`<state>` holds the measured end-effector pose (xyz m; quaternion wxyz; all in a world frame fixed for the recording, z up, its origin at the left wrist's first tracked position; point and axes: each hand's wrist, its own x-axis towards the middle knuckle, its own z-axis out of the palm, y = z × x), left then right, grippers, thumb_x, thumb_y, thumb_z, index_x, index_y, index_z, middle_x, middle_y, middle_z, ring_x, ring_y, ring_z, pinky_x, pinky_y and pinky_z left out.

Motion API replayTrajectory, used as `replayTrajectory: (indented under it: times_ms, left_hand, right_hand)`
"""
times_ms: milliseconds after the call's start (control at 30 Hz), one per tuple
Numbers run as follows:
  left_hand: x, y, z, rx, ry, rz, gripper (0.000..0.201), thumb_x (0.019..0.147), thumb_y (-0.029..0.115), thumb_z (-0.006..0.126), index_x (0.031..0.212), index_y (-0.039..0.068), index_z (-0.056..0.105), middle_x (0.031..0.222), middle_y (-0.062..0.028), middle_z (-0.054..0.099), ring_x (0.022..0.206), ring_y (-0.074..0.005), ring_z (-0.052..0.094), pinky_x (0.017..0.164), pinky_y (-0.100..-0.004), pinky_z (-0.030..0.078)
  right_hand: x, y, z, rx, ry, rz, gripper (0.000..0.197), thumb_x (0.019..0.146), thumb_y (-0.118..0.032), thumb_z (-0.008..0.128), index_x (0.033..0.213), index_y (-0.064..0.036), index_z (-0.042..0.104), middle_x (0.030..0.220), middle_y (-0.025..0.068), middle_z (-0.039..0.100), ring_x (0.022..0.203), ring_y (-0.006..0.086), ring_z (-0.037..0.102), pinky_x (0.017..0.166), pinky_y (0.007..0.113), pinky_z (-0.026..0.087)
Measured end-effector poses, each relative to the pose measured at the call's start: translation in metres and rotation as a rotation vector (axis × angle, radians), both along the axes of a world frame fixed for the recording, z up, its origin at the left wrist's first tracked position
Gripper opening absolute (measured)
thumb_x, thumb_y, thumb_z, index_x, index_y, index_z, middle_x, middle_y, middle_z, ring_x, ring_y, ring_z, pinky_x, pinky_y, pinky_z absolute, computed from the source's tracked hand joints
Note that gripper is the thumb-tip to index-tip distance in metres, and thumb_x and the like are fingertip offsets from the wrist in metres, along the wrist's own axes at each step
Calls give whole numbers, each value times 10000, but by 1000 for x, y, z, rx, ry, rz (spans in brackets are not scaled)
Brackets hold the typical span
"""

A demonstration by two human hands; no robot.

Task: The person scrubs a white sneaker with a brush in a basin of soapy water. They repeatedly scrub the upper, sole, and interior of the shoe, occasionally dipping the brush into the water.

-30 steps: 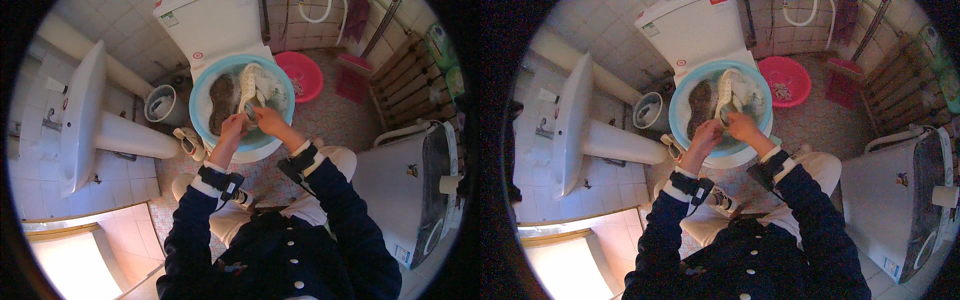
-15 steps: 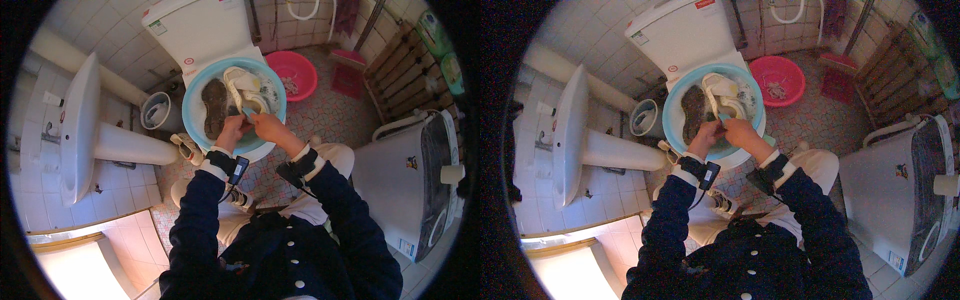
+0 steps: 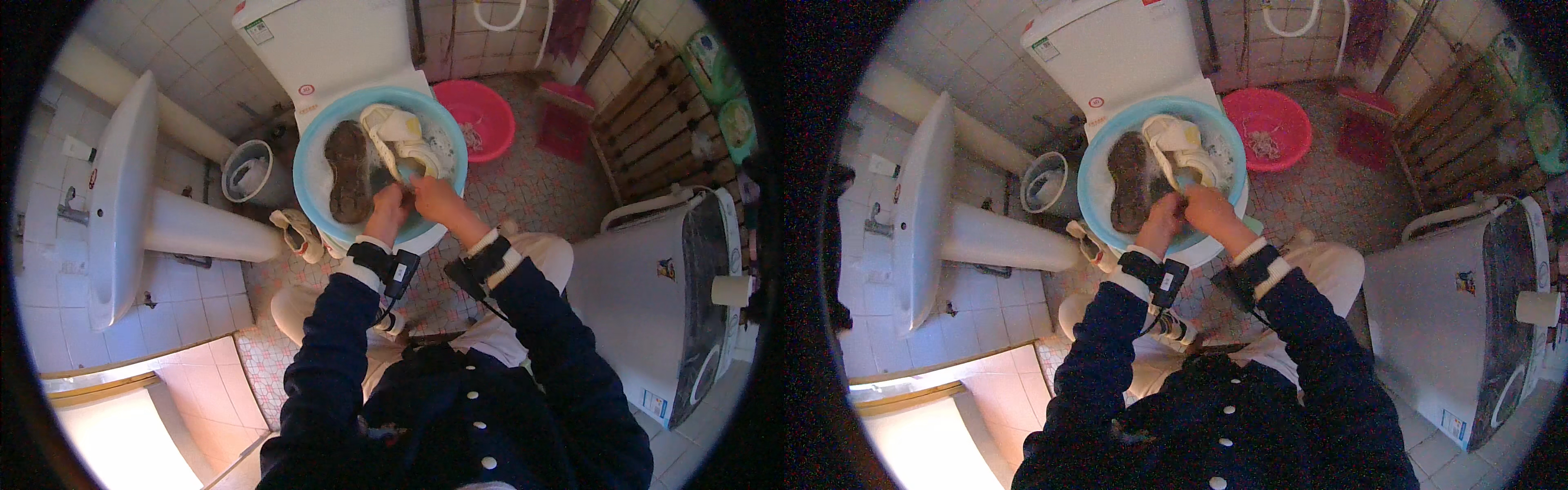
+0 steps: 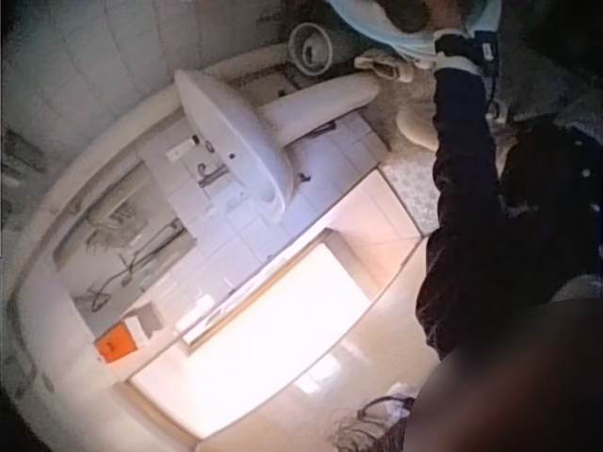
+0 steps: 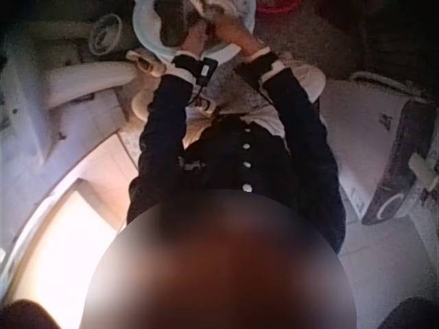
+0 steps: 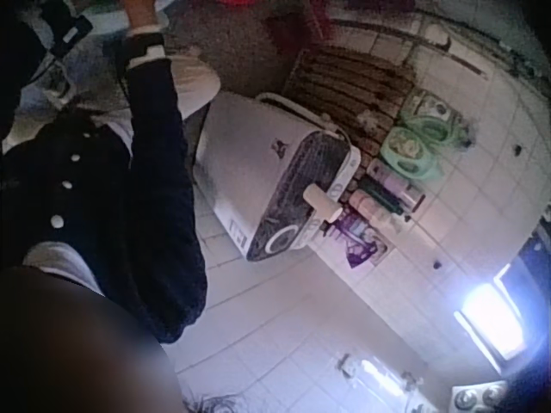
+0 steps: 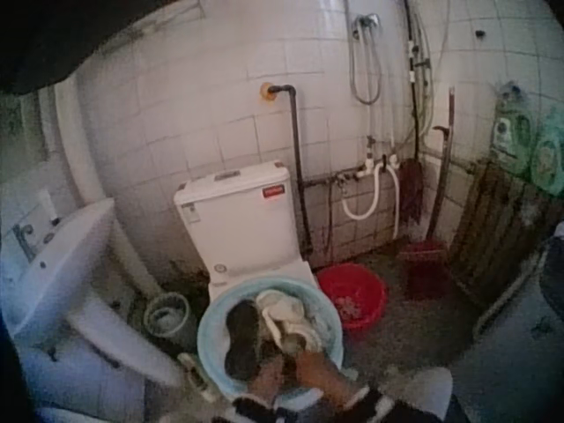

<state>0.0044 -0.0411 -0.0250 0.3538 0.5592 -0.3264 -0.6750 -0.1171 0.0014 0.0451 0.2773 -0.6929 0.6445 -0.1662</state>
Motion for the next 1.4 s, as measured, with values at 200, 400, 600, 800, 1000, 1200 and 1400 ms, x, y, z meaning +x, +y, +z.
replayTrajectory:
  times_ms: [200,400,600,800,1000,1200,1400]
  left_hand:
    - [-8,-4,0,205,524,284,165,771,-16,464,929,-34,510,917,-162,531,787,-270,555,653,-387,490]
    - [-11,-6,7,262,374,270,111,762,-23,484,868,-37,512,841,-150,538,760,-255,555,658,-390,502]
    - [-8,-8,1,206,378,306,90,766,-26,475,837,-20,530,835,-131,546,755,-251,560,629,-367,503]
    - [-5,-10,6,221,427,137,98,778,7,494,861,-13,540,851,-123,553,731,-248,561,603,-357,488]
    - [-15,-17,44,52,136,290,130,773,73,545,891,22,526,782,-95,540,631,-200,541,511,-328,458]
    - [-3,-35,40,-136,-108,188,171,770,68,543,940,61,523,765,-55,553,596,-153,530,482,-305,446]
    - [11,-43,29,-95,28,103,177,805,67,491,977,82,533,824,-33,577,711,-141,547,597,-304,469]
  right_hand:
    - [-2,0,6,18,13,20,227,739,-114,505,942,-16,538,902,191,589,859,378,563,742,465,442]
    - [-4,-9,5,-22,23,48,245,763,-107,483,994,-32,517,871,203,582,825,396,558,704,468,441]
    - [-6,-9,8,-38,-4,86,265,750,-113,498,998,-23,523,874,208,584,843,389,560,719,458,449]
    - [-2,-24,14,4,-35,16,267,762,-115,477,1016,-52,530,911,197,586,860,381,556,737,457,445]
    - [-7,-22,3,-5,-140,10,400,748,-136,503,1145,-92,500,1006,198,572,912,375,546,775,444,441]
    - [-8,1,11,-35,-175,-46,394,759,-69,506,1151,-46,484,1092,215,508,962,360,524,815,405,424]
    - [-10,8,26,-300,-166,-146,320,723,-4,521,1042,-27,523,1098,173,455,921,363,521,771,407,441]
